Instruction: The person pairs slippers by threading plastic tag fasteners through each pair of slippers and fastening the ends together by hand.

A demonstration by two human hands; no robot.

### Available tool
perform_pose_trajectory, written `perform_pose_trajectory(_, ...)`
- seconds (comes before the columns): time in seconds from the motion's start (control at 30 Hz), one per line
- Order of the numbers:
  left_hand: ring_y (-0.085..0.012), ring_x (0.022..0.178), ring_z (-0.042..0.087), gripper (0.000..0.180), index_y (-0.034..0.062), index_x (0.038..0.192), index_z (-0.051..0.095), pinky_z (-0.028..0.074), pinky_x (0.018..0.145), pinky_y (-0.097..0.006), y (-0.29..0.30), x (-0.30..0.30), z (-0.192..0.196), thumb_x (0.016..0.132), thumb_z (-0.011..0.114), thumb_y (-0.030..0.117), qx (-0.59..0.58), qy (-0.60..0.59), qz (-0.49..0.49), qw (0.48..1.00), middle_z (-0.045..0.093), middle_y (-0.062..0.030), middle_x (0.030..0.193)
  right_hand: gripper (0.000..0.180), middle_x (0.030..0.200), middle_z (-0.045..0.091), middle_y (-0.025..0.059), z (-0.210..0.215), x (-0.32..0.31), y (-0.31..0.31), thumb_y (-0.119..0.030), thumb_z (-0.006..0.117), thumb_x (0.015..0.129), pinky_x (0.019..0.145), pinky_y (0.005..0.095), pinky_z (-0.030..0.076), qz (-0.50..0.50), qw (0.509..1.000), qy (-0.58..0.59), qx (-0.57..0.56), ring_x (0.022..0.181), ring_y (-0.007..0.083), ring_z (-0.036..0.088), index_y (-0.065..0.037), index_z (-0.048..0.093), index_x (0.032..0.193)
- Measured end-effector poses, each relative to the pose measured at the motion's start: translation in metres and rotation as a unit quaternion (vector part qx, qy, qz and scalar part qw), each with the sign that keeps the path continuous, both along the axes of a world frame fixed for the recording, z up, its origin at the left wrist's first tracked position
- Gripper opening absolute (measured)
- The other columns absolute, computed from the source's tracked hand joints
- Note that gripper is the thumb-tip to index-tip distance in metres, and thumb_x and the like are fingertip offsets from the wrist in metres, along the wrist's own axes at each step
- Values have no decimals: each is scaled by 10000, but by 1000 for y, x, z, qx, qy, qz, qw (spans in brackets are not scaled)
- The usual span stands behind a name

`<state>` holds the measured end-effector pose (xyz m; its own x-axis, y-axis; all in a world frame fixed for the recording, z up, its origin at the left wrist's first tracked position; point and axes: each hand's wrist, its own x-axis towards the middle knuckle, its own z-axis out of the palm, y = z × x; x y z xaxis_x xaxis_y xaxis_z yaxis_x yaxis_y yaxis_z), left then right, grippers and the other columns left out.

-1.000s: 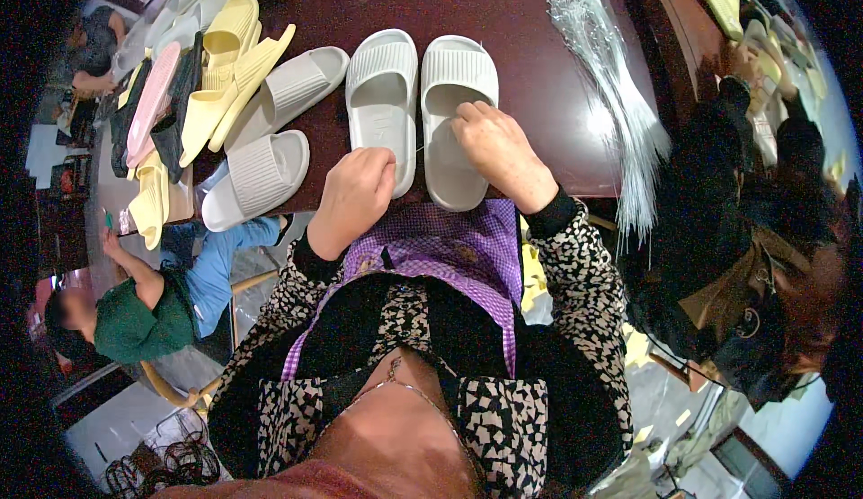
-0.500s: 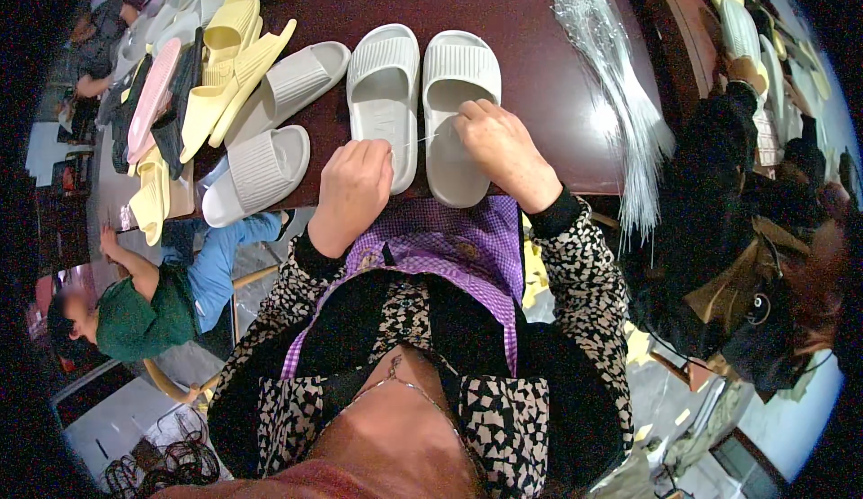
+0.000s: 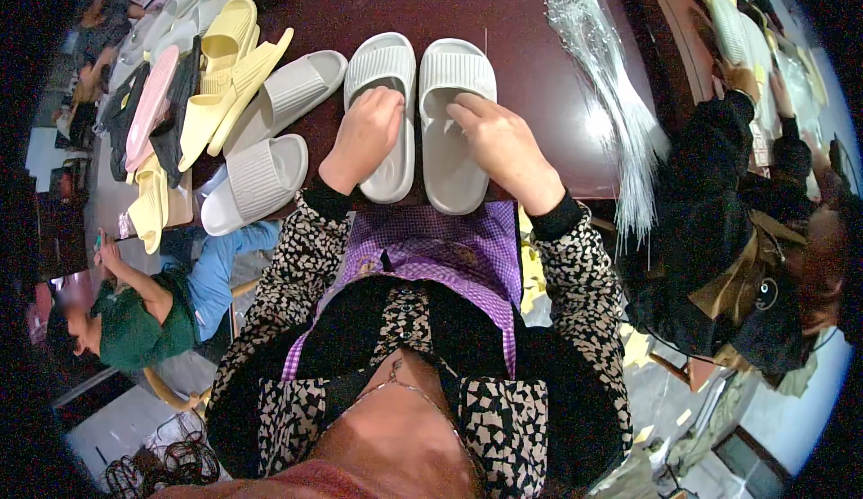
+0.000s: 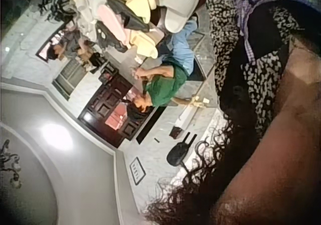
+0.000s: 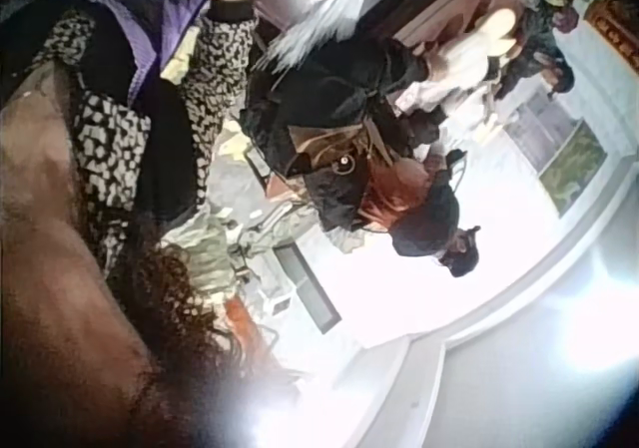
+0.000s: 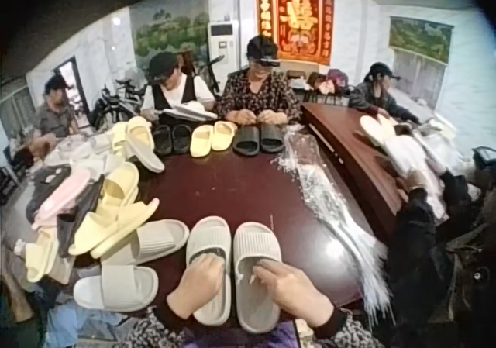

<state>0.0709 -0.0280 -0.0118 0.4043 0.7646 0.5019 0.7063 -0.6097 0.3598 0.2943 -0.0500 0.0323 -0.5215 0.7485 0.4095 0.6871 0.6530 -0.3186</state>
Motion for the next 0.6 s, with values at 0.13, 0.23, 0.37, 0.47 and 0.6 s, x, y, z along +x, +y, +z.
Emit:
perform_pose_trajectory(0.13, -326, 826, 546, 42, 5, 863, 531, 448, 737, -411, 4, 2, 0, 832, 547, 30, 3, -10, -8, 1000, 549, -148, 847, 185, 982, 658, 155, 5, 16, 13, -15, 543, 852, 681, 334, 528, -42, 990, 133, 2, 849, 278, 668, 5, 639, 1008)
perform_pose_trajectory(0.23, -327, 829, 546, 38, 8, 863, 532, 448, 739, -411, 7, 3, 0, 832, 546, 27, 6, -20, -13, 1000, 547, -148, 847, 158, 835, 670, 165, 0, 30, 46, -95, 575, 885, 619, 317, 508, -102, 979, 177, -4, 718, 231, 669, 33, 653, 934)
perform_pose_trajectory(0.37, -328, 832, 549, 35, 8, 864, 536, 448, 741, -412, 12, 10, -2, 833, 543, 23, 11, -32, -16, 999, 544, -148, 845, 191, 772, 640, 221, -25, 49, 106, -174, 636, 829, 661, 381, 508, -143, 969, 142, -142, 786, 369, 642, 10, 682, 853)
perform_pose_trajectory(0.47, -327, 836, 552, 36, 8, 866, 538, 450, 742, -412, 12, 7, -6, 833, 540, 22, 7, -34, -11, 999, 544, -149, 847, 235, 691, 644, 184, -37, 35, 136, -213, 668, 802, 618, 342, 500, -209, 944, 48, -249, 690, 311, 649, 20, 696, 815)
perform_pose_trajectory(0.6, -312, 837, 563, 46, 16, 866, 549, 462, 741, -401, 9, 3, -7, 822, 551, 32, 6, -32, 0, 999, 554, -135, 853, 245, 649, 614, 53, -29, 27, 145, -228, 679, 816, 475, 266, 444, -158, 919, 122, -340, 523, 119, 553, 15, 685, 846)
